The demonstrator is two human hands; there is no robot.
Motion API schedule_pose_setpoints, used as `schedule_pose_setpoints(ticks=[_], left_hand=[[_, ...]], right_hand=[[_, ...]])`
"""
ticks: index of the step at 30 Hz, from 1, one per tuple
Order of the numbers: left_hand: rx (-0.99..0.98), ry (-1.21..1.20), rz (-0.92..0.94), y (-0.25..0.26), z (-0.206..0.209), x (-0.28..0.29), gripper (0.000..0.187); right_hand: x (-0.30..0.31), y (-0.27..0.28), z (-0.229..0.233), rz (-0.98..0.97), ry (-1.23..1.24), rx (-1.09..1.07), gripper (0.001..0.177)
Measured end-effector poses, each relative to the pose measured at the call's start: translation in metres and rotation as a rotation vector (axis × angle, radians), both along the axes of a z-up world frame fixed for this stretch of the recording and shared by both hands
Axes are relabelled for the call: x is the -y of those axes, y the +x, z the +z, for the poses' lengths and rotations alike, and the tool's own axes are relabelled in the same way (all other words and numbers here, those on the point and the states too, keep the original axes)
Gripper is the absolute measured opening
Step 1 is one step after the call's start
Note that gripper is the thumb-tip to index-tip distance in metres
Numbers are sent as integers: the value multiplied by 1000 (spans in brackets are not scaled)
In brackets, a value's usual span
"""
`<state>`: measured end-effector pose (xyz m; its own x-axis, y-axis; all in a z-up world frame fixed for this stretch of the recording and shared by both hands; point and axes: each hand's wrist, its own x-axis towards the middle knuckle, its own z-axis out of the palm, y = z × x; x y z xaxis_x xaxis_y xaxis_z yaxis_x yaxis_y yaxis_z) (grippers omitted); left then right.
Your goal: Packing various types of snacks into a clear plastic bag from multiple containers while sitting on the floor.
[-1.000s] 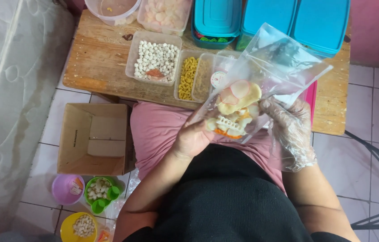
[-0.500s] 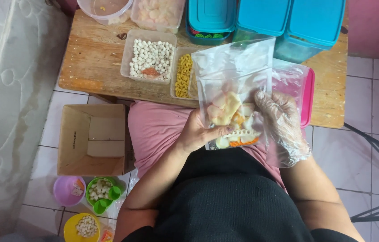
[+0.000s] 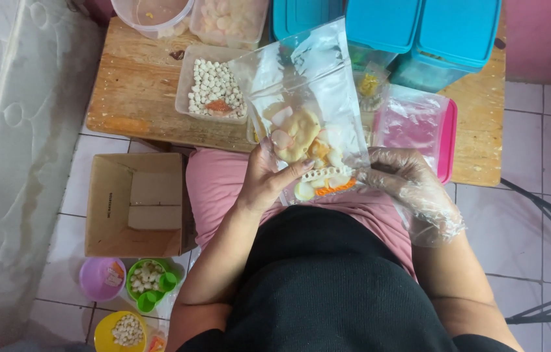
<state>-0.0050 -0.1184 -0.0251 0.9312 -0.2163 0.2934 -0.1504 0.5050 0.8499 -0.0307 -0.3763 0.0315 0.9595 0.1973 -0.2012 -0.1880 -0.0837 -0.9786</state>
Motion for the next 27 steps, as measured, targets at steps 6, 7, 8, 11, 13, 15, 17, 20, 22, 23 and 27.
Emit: schedule_pose_setpoints(ticks=[6, 7, 8, 11, 13, 15, 17, 20, 22, 23, 27], left_hand=[[34, 90, 90, -7, 9, 2, 34], [34, 89, 92, -9, 13, 1, 34], [11, 61, 84, -10, 17, 0, 34], [3, 5, 62, -9, 21, -10, 32], [14, -24, 49, -8, 23, -16, 30], [89, 37, 78, -9, 29, -22, 26], [90, 115, 136, -4, -10, -18, 23], [198, 365, 277, -1, 5, -16, 26], [308, 538, 367, 0, 19, -16, 29], [296, 580, 346, 0, 16, -16, 36], [302, 675, 273, 2, -6, -8, 54]], right_hand=[[-2, 3, -15, 10, 10, 62, 15], [-5, 3, -12, 13, 10, 62, 15], [-9, 4, -10, 46, 20, 64, 16], [-1, 11, -22, 105, 24, 104, 18], [3, 17, -25, 134, 17, 139, 21], [-1, 24, -15, 143, -24, 202, 22], [-10, 26, -7, 91, -31, 232, 31], [-23, 29, 18, -59, -99, 329, 46], [-28, 29, 36, -150, -158, 398, 51], [-30, 26, 43, -183, -292, 678, 43], [-35, 18, 86, -100, -592, 1080, 14]])
